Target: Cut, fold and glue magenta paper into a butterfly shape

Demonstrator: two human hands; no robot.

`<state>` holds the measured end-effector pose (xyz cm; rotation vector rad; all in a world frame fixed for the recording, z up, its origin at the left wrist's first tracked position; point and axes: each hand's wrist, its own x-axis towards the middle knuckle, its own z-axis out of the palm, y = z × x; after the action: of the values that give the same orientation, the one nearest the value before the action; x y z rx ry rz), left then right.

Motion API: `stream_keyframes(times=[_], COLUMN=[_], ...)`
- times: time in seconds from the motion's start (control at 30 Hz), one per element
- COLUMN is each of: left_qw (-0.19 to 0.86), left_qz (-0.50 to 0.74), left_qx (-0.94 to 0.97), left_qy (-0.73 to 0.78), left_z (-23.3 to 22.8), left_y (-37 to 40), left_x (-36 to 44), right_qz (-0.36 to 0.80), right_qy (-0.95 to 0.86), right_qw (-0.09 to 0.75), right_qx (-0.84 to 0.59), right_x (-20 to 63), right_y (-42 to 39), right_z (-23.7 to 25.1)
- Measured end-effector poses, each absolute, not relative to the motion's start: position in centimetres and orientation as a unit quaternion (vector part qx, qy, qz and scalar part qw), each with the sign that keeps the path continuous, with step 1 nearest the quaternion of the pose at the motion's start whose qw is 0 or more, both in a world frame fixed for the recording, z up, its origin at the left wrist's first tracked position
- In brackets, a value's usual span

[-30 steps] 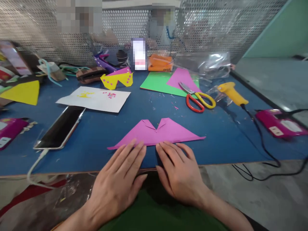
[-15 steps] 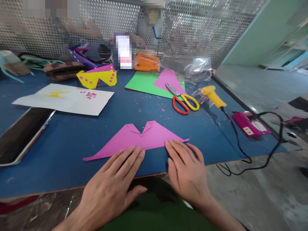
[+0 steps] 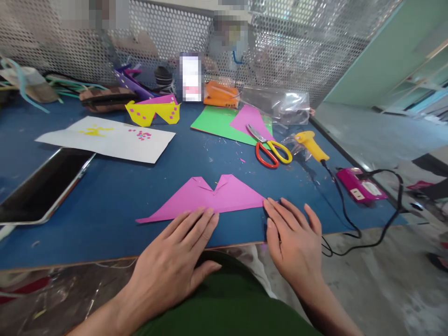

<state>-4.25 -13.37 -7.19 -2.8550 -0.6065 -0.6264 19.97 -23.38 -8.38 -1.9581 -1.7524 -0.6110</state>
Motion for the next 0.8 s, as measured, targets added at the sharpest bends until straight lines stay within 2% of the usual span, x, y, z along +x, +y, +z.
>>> stream_keyframes(times=[0.2, 0.33, 0.53, 0.8], left_qw=[0.070, 0.069, 0.040, 0.017], left_qz=[-0.218, -0.232, -0.261, -0.293], left_qx=[-0.952, -0.951, -0.948, -0.941], left_qy=[-0.202, -0.194, -0.176, -0.167], left_z=[-7.4, -7.2, -6.5, -5.8], left_y=[-13.5, -13.4, -13.0, -11.6], left_x=[-4.4, -4.4, -4.4, -4.6], right_qz=[-0.315, -0.395, -0.267, -0.244], right_qy=[-0.593, -0.614, -0.779, -0.858], right_qw=[0.184, 0.204, 0.222, 0.178], right_qx=[-0.718, -0.652, -0.522, -0.415], right_x=[21.9, 21.2, 18.5, 19.0], right_y=[-24.6, -24.6, -21.1, -17.6], right_z=[-7.9, -6.2, -5.2, -4.5])
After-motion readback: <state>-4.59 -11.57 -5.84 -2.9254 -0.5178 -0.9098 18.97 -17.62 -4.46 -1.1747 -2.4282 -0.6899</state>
